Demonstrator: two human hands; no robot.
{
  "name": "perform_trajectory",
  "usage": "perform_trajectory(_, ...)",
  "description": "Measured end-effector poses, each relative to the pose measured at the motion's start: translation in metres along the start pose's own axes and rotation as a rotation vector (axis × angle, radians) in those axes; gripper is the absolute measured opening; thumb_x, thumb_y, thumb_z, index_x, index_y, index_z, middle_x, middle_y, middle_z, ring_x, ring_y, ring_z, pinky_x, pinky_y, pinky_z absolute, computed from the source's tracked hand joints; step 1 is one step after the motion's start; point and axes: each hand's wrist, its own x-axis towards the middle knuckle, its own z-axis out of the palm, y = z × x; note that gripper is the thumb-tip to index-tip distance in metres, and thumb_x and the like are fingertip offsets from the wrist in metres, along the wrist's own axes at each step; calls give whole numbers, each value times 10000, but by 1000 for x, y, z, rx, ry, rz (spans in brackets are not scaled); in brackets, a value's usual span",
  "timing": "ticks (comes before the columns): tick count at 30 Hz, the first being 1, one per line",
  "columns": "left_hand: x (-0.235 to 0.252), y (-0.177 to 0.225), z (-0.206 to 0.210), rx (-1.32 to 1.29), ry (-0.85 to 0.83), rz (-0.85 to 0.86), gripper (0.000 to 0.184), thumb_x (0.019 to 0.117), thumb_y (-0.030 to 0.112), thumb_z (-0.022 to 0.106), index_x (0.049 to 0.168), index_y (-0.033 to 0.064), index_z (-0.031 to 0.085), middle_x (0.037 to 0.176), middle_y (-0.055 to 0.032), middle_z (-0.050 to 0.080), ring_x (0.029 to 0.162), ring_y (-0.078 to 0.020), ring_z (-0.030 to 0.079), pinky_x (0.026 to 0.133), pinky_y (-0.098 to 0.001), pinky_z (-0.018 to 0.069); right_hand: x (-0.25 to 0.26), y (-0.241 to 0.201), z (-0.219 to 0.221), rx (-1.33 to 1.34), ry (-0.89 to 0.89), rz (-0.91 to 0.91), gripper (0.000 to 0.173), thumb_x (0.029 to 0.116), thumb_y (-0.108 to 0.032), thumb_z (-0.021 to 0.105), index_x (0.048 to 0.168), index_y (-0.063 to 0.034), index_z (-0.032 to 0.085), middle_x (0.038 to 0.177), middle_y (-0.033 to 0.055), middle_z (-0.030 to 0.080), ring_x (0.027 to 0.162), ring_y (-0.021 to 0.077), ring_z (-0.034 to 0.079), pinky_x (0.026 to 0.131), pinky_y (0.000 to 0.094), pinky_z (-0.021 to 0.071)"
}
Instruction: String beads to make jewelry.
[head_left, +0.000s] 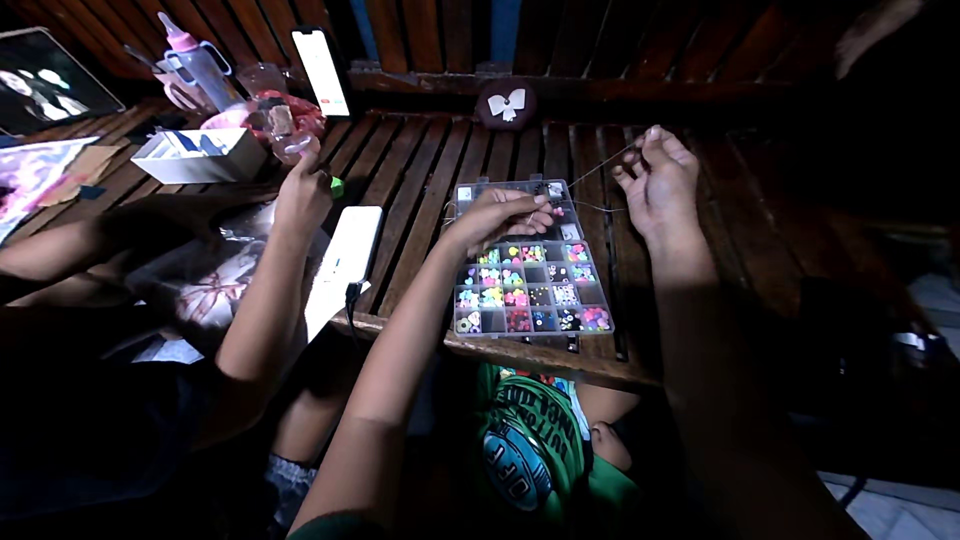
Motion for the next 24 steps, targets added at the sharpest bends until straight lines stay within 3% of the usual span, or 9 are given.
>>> perform_trajectory(24,0,1,-1,30,-14,-10,285,1086,80,431,956,37,681,801,24,731,732,-47,699,732,-228,593,2,-3,-4,34,44,2,137,1106,-199,448,1060,-143,564,889,-63,570,763,47,600,745,222,549)
